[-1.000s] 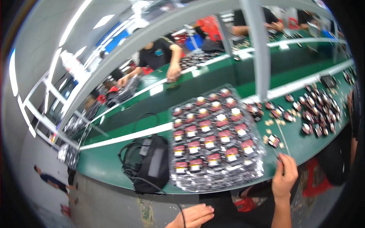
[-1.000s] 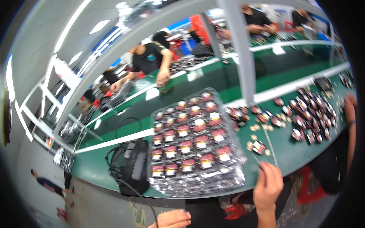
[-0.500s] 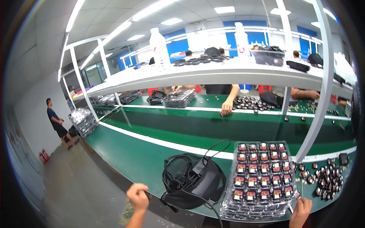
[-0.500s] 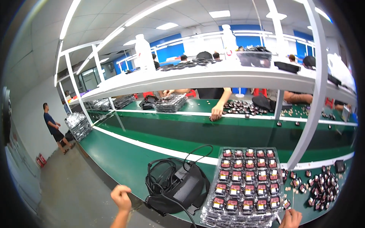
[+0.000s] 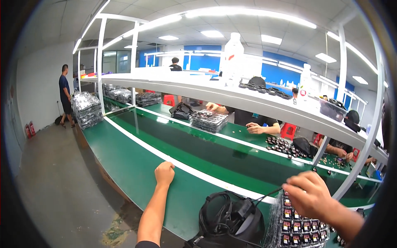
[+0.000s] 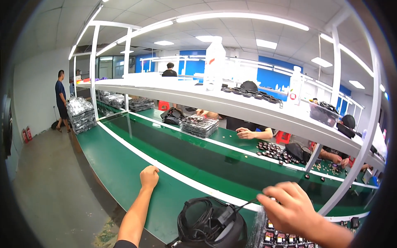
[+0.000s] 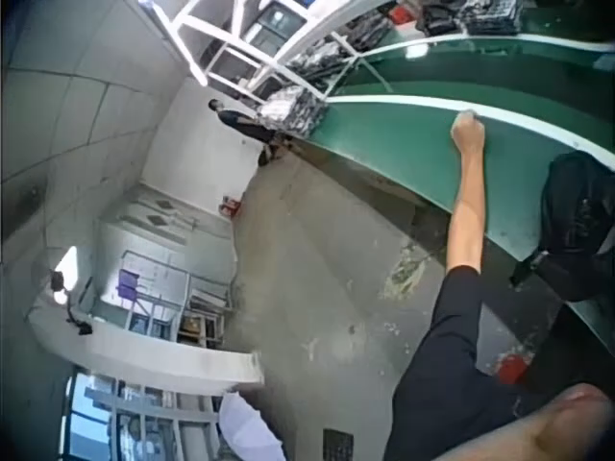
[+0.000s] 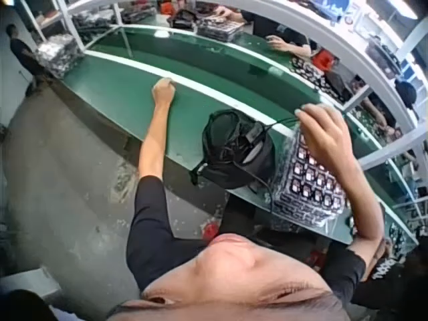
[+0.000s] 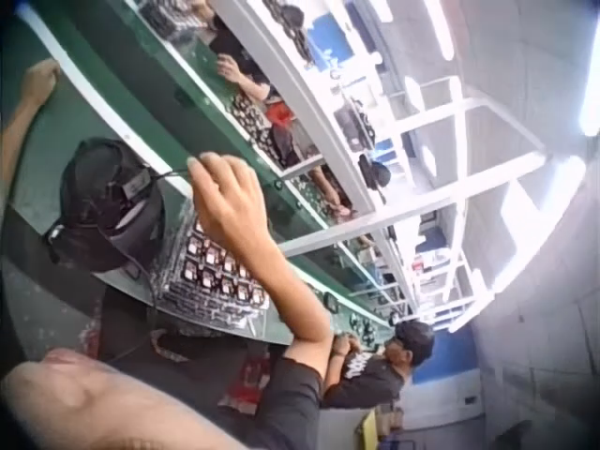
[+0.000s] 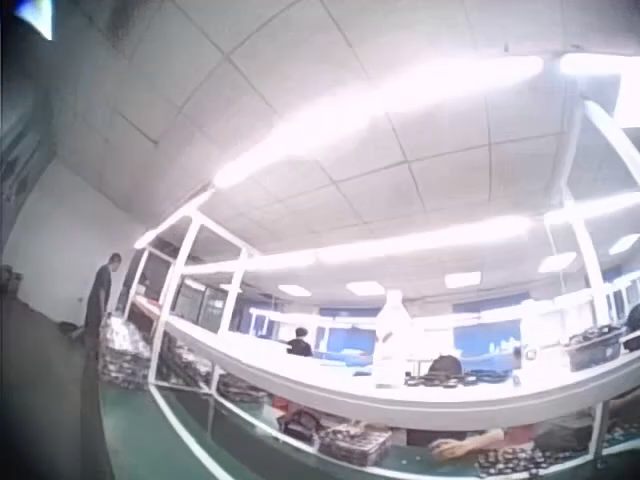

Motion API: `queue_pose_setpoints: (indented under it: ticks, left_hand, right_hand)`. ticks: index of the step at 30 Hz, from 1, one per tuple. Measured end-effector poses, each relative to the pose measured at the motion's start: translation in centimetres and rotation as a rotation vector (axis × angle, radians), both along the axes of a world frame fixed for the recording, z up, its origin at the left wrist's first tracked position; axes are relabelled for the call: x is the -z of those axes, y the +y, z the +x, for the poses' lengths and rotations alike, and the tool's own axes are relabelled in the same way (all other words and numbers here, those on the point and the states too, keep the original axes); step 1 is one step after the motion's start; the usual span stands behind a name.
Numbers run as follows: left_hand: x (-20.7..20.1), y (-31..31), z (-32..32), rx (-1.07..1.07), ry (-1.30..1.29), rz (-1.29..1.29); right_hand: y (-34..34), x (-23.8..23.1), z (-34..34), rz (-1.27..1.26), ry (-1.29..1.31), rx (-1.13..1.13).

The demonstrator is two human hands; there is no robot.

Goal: The recorder uses a toothpick-like tool to apply adhesive or manipulate small components on a series of electronic device cases.

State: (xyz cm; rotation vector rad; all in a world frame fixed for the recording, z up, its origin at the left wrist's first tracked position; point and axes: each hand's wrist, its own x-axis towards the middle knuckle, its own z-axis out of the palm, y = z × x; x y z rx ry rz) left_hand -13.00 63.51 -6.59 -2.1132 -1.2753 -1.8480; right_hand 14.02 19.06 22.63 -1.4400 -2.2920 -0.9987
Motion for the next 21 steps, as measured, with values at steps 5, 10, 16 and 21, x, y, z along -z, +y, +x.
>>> queue_pose_setpoints:
  ticks: [5,10,16,21]
  left_hand:
    - [0.4,3.7,1.3,-0.008,0.140,0.048]
    - [0.1,3.6,0.7,0.006,0.098,-0.054]
    - [0.3,4.6,0.1,0.027,0.037,-0.127]
    - [-0.6,3.9,0.2,0.066,0.002,-0.194]
  right_hand:
    - [16.5,-5.0,-4.5,-0.100,-0.065,-0.179]
    - [33.5,-8.6,-8.1,-0.029,0.038,-0.200]
    - [49.1,-10.3,-9.9,0.084,0.176,-0.140]
    - [55.3,-13.9,-10.3,0.037,0.131,-0.079]
